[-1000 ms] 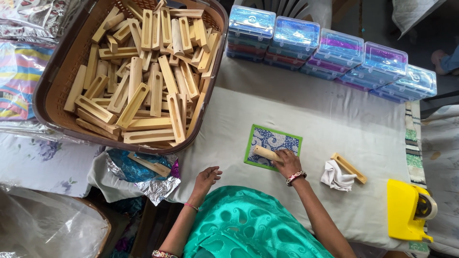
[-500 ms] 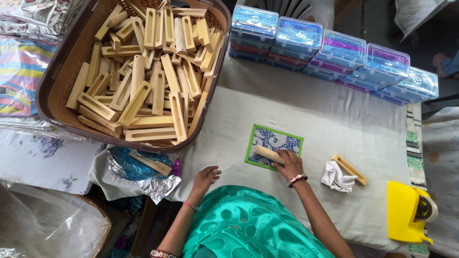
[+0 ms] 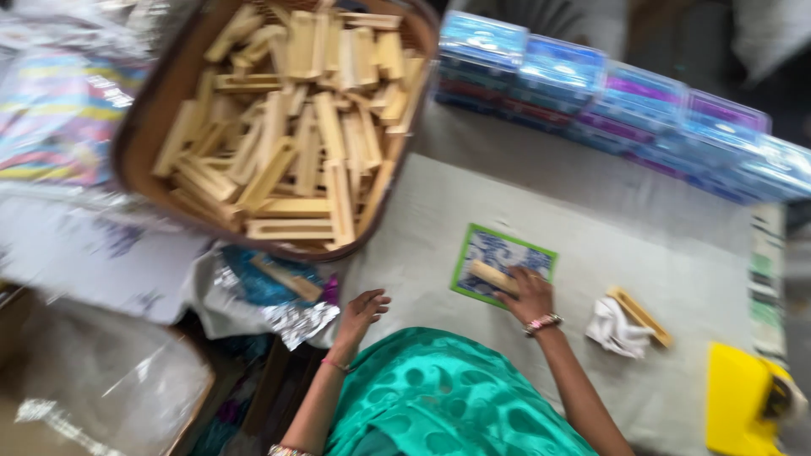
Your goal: The recorder is wrapping small wooden pieces in blue foil and placing them into wooden holders or boxes.
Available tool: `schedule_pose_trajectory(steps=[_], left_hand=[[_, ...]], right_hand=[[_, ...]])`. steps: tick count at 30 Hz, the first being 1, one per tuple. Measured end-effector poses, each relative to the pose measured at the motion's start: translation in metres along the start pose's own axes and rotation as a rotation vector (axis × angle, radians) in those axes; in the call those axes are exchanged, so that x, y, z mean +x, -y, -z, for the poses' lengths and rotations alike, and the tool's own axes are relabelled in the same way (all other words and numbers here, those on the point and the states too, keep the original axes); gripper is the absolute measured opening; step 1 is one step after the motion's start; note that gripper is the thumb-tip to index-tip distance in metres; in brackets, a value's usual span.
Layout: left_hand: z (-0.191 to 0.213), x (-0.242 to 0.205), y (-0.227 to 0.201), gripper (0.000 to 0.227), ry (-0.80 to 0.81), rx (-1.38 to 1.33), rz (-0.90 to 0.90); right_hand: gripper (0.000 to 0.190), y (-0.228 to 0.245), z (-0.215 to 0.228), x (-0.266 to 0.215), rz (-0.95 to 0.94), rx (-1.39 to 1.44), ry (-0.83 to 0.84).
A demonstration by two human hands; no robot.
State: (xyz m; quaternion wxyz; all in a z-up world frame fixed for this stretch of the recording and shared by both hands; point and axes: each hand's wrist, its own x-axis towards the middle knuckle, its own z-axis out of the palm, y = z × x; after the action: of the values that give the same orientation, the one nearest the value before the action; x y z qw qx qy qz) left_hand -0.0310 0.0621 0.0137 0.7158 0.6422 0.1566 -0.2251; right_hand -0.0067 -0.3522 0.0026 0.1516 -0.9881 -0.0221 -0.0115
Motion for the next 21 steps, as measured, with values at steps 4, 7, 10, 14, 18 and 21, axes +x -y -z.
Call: schedule_pose_trajectory(steps=[4,7,10,14,18,21], left_hand=[[0.026,0.001,0.009,0.042,-0.104,-0.079,-0.054],[0.058,0.003,0.018,0.036,-0.244,-0.12,-0.1],[0.092,-0.009,0.007,0.027,-0.509,-0.096,-0.303],[0.125,-0.033,-0.019,0.022,-0.803,-0.125,-0.303],[0.138,-0.04,-0.017,0.019,-1.037,-0.12,-0.301],[0.132,-0.041,-0.016,0.017,-1.082,-0.116,-0.299]], right_hand=[[0.068,0.014,0.002,-0.002,0.153,-0.009,-0.163],[0.059,0.039,0.005,-0.005,0.2,0.034,-0.274],[0.053,0.063,-0.001,-0.01,0.197,0.205,-0.278],[0.046,0.092,-0.015,-0.011,0.347,0.258,-0.189],[0.039,0.111,-0.023,-0.008,0.399,0.276,-0.084],[0.035,0.122,-0.029,-0.003,0.38,0.299,-0.014]])
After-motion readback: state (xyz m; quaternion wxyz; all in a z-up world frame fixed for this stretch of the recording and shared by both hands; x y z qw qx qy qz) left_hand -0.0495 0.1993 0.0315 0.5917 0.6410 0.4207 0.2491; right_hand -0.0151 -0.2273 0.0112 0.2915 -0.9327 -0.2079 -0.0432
